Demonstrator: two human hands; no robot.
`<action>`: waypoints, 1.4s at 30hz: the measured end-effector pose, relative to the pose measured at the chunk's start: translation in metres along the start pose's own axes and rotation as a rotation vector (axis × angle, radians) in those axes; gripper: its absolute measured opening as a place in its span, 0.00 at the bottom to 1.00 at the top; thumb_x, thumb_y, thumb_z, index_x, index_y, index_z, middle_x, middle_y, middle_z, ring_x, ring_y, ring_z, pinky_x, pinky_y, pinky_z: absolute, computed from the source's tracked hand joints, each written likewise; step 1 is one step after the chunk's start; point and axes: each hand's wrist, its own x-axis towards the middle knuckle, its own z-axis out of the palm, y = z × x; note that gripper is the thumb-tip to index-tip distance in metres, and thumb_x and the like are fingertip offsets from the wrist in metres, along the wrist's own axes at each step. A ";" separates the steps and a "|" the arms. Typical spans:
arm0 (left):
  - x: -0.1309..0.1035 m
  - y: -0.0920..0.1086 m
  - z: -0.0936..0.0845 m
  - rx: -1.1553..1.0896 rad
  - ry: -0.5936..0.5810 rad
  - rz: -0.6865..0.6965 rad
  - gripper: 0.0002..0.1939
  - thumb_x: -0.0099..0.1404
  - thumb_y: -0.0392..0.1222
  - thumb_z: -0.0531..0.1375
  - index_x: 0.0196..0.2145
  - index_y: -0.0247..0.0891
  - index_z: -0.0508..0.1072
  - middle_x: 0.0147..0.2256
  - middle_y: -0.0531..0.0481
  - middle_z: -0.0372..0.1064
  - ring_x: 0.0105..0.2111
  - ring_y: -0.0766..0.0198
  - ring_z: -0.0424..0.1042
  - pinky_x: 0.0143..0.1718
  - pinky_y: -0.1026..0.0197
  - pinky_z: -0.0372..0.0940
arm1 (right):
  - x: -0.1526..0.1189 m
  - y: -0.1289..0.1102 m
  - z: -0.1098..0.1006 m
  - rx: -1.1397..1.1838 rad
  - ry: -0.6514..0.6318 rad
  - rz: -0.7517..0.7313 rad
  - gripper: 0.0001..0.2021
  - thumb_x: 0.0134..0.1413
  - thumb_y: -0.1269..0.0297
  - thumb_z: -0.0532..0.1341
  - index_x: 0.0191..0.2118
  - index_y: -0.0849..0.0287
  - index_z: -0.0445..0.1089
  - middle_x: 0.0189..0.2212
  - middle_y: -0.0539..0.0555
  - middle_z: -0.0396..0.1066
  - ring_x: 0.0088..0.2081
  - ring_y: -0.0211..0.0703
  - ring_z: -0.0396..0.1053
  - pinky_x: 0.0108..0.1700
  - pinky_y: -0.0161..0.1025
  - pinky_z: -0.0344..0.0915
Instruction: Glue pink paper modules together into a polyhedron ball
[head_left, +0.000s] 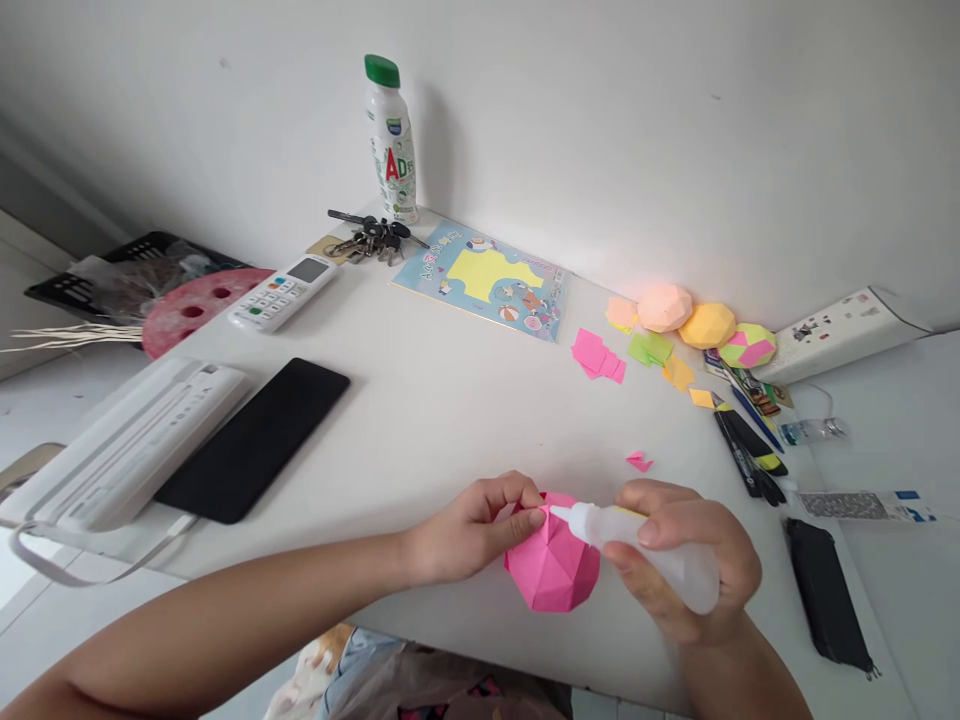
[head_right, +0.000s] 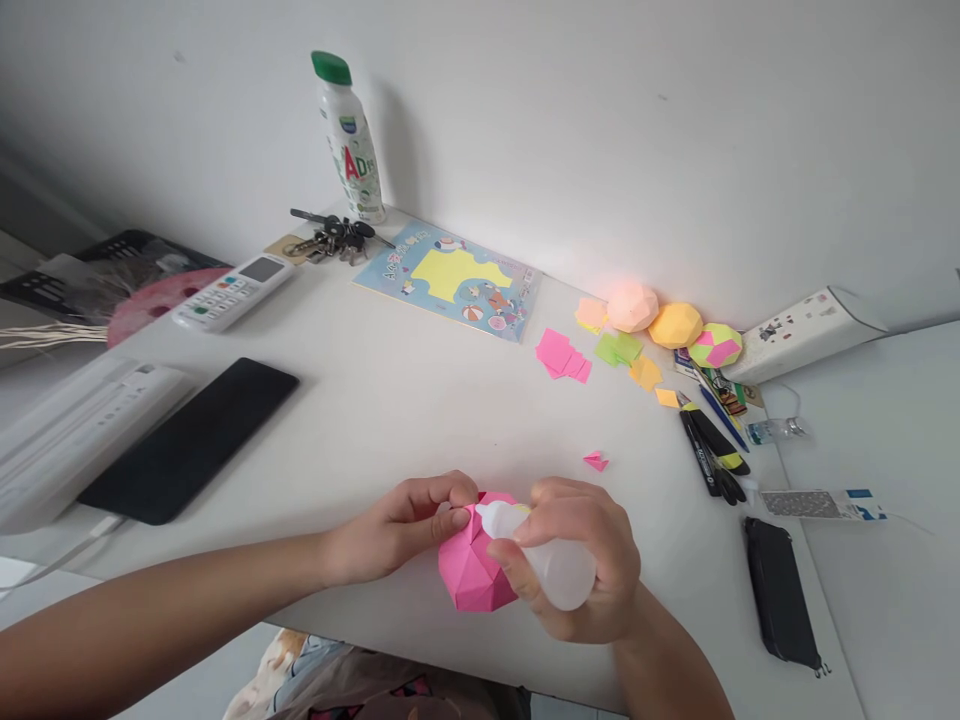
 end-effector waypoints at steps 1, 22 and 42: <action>0.000 0.000 0.000 0.006 0.003 0.000 0.19 0.64 0.55 0.61 0.31 0.33 0.69 0.32 0.52 0.62 0.32 0.67 0.62 0.35 0.62 0.58 | 0.000 0.000 0.000 -0.003 0.015 -0.008 0.14 0.48 0.76 0.64 0.37 0.50 0.65 0.20 0.43 0.66 0.18 0.40 0.60 0.22 0.40 0.63; 0.000 -0.002 0.001 -0.024 -0.007 -0.003 0.18 0.65 0.54 0.61 0.34 0.33 0.71 0.32 0.51 0.65 0.33 0.67 0.62 0.36 0.63 0.58 | 0.008 -0.010 -0.001 0.115 -0.095 -0.122 0.10 0.51 0.77 0.61 0.34 0.54 0.64 0.16 0.42 0.58 0.18 0.34 0.48 0.21 0.35 0.51; -0.001 0.002 0.002 -0.024 0.001 -0.021 0.18 0.64 0.55 0.62 0.32 0.34 0.71 0.32 0.51 0.65 0.32 0.66 0.62 0.36 0.63 0.59 | 0.008 -0.007 -0.003 0.051 -0.052 -0.077 0.14 0.46 0.79 0.63 0.36 0.52 0.65 0.18 0.42 0.59 0.18 0.36 0.53 0.20 0.36 0.55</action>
